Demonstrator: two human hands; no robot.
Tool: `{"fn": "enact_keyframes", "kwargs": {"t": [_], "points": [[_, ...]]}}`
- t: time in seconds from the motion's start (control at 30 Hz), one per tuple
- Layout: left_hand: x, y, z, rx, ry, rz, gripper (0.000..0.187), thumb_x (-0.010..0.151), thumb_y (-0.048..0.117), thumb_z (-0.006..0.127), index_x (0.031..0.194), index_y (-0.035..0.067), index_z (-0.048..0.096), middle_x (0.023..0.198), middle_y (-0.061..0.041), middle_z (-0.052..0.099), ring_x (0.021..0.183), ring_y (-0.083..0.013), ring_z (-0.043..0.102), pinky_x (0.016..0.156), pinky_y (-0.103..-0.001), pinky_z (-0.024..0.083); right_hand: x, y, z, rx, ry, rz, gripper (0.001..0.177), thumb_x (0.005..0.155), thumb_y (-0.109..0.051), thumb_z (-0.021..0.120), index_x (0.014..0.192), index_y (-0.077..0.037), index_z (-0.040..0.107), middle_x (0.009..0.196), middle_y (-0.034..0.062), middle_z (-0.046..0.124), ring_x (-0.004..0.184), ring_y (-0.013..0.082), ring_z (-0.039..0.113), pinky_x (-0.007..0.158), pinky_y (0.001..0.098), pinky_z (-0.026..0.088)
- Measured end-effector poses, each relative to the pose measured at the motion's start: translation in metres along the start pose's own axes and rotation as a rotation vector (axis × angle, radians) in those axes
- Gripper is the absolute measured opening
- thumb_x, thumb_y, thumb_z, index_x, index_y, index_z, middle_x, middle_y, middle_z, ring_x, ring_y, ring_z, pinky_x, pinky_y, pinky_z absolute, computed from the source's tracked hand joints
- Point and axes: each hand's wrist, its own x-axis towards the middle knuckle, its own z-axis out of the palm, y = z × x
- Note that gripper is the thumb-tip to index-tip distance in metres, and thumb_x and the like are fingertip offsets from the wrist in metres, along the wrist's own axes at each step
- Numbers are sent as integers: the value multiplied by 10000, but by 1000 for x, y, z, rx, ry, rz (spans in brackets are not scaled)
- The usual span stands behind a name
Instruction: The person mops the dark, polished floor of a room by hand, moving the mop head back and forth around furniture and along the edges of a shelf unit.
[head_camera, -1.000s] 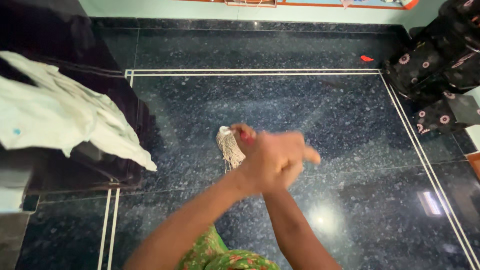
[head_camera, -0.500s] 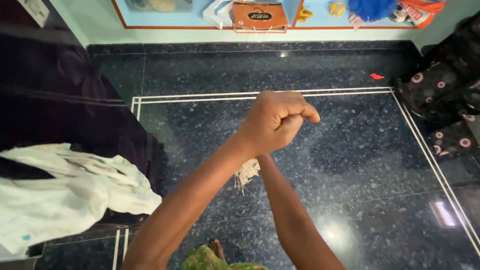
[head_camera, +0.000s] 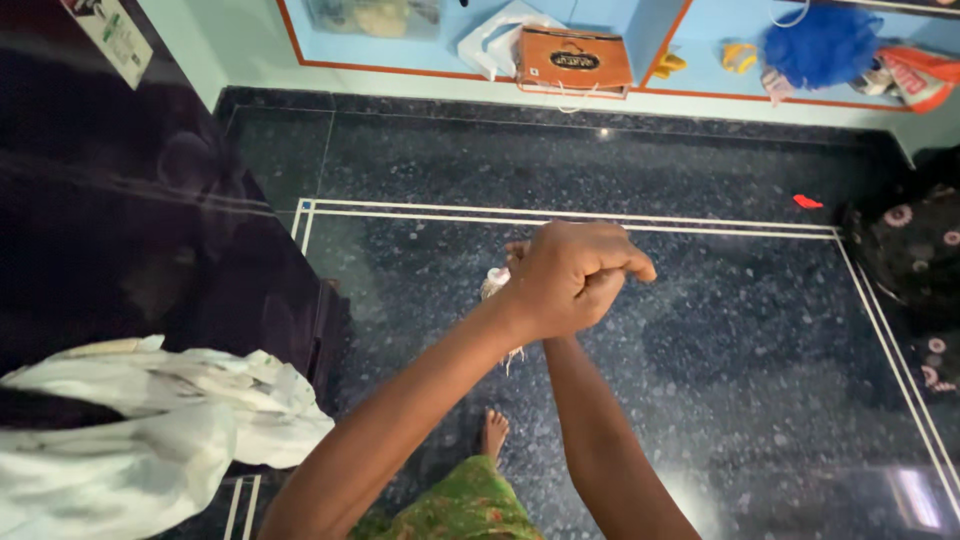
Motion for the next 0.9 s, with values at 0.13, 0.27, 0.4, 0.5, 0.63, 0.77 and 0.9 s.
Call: {"fn": "enact_keyframes", "kwargs": {"t": [0.13, 0.27, 0.4, 0.5, 0.63, 0.77, 0.9], "points": [[19, -47, -17, 36, 2, 0, 222, 849, -79, 573, 919, 66, 726, 882, -60, 735, 802, -201, 736, 711, -300, 576, 46, 8, 19, -37, -37, -5, 184, 966, -173, 646, 1120, -82, 691, 900, -12, 611, 808, 103, 551, 735, 292, 493], [46, -109, -26, 119, 14, -38, 248, 831, -74, 578, 910, 87, 750, 847, -52, 732, 750, -190, 725, 670, -304, 564, 105, 15, 34, -91, -98, -10, 188, 971, -181, 643, 1124, -81, 686, 894, -15, 599, 806, 103, 542, 733, 294, 490], [64, -154, -9, 100, 26, -16, 207, 836, -45, 599, 932, 84, 729, 862, -56, 711, 782, -215, 710, 688, -329, 553, 155, 7, 19, -77, -226, -20, 192, 975, -188, 639, 1128, -80, 681, 889, -19, 587, 805, 103, 533, 732, 297, 487], [83, -189, -8, 105, 29, -60, 195, 837, -34, 611, 941, 85, 725, 846, -52, 692, 766, -214, 698, 667, -335, 539, 189, -21, 2, 200, -387, -24, 233, 980, -183, 634, 1174, -55, 652, 910, 1, 557, 829, 115, 523, 752, 302, 486], [101, -230, -18, 123, 35, -77, 207, 830, -41, 623, 960, 88, 720, 820, -51, 664, 747, -221, 678, 650, -346, 512, 218, -69, -11, 511, -398, -5, 213, 1029, -188, 576, 1174, -38, 620, 997, -20, 629, 943, 101, 589, 880, 286, 492], [121, -261, -39, 112, 28, -103, 207, 833, -43, 635, 976, 80, 721, 790, -55, 629, 706, -215, 655, 623, -343, 489, 255, -89, -5, 396, -356, -45, 250, 1046, -222, 546, 1167, -34, 658, 942, -13, 664, 880, 108, 610, 862, 292, 513], [136, -288, -65, 101, 29, -95, 225, 815, -43, 635, 986, 74, 722, 788, -45, 625, 674, -205, 638, 601, -341, 482, 288, -92, 18, 383, -355, -58, 262, 1056, -243, 592, 1168, -13, 649, 941, -1, 618, 878, 114, 566, 836, 310, 509]]}}
